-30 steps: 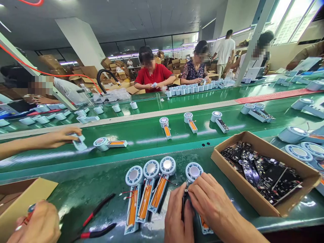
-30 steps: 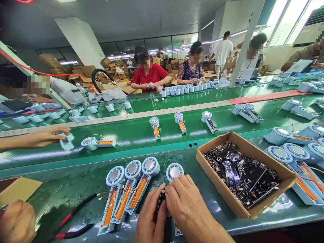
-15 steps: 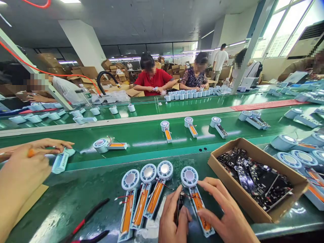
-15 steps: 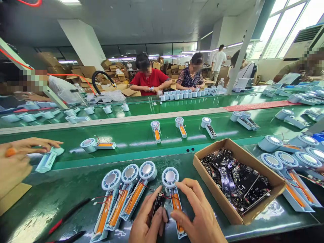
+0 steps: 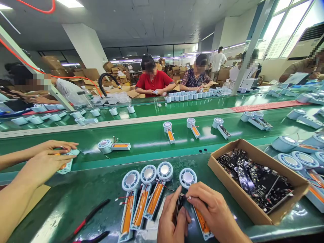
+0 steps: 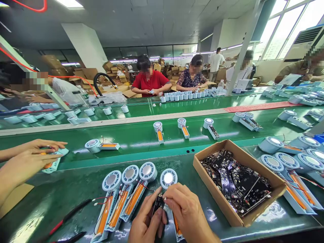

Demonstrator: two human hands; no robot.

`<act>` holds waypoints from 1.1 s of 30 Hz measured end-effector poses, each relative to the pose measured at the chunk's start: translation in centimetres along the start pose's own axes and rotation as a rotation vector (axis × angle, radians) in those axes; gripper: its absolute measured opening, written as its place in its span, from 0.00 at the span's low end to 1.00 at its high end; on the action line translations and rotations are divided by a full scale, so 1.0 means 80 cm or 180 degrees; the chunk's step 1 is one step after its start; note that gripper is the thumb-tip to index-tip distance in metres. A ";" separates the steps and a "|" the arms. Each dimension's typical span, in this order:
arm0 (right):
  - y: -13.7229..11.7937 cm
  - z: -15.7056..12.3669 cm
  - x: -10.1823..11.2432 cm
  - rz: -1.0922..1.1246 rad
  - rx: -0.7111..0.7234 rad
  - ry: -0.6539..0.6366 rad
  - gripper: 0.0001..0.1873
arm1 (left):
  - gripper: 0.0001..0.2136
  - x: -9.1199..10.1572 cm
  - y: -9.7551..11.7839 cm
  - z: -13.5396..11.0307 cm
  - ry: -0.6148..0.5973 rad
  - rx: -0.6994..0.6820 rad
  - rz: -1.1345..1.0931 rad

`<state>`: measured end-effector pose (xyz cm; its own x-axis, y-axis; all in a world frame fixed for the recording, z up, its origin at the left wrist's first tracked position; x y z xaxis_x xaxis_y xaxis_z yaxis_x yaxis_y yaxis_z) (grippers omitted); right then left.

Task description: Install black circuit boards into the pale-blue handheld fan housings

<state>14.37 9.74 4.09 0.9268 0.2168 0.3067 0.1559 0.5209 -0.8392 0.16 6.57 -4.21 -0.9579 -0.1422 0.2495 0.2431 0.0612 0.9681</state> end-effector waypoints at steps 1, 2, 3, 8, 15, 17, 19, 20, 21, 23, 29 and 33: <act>0.000 0.001 0.000 -0.0040 -0.0010 -0.0006 0.10 | 0.24 -0.001 0.000 0.000 -0.0016 -0.0005 -0.0039; 0.001 0.002 0.000 -0.0090 -0.0034 0.0031 0.09 | 0.24 -0.001 -0.001 0.001 -0.0025 -0.0001 -0.0071; 0.002 0.002 0.001 -0.0133 -0.0071 0.0088 0.09 | 0.23 -0.002 -0.001 0.001 -0.0031 0.0012 -0.0099; 0.001 0.002 0.000 -0.0116 -0.0214 0.0157 0.09 | 0.25 -0.003 -0.004 0.001 -0.0057 0.0141 -0.0183; -0.007 0.004 -0.006 -0.0242 -0.0209 0.0071 0.09 | 0.24 0.006 0.006 0.000 0.0006 -0.0113 0.0243; -0.006 0.005 -0.007 -0.0399 -0.0264 0.0073 0.09 | 0.23 0.010 0.010 0.000 0.0092 -0.0253 0.0400; -0.006 0.006 -0.009 -0.0537 -0.0272 0.0078 0.10 | 0.21 0.012 0.013 0.000 0.0171 -0.0380 0.0519; -0.006 0.006 -0.010 -0.0591 -0.0251 0.0091 0.10 | 0.20 0.012 0.015 0.000 0.0187 -0.0438 0.0582; -0.007 0.006 -0.011 -0.0636 -0.0210 0.0107 0.11 | 0.20 0.012 0.016 0.000 0.0190 -0.0500 0.0651; -0.009 0.005 -0.013 -0.0718 -0.0102 0.0135 0.11 | 0.20 0.012 0.019 -0.001 0.0197 -0.0664 0.0802; -0.010 0.001 -0.018 -0.0952 0.0211 0.0033 0.12 | 0.22 0.013 0.034 -0.009 0.0251 -0.1116 0.1293; -0.013 0.002 -0.021 -0.0972 0.0431 -0.0186 0.15 | 0.24 0.010 0.037 -0.008 0.0191 -0.1298 0.1491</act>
<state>12.61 9.01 4.51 0.8225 0.0787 0.5633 0.3729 0.6732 -0.6385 0.22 5.97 -1.13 -0.7280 -0.2476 0.6393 0.6855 -0.2499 0.6838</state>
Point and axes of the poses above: each hand's wrist, its own z-axis towards the middle knuckle, its own x-axis out of the back of the hand, y = z × x, the point moved 6 cm from there along z, towards the middle knuckle, and after that the axes turned 14 degrees about z, right-handed, at the moved point
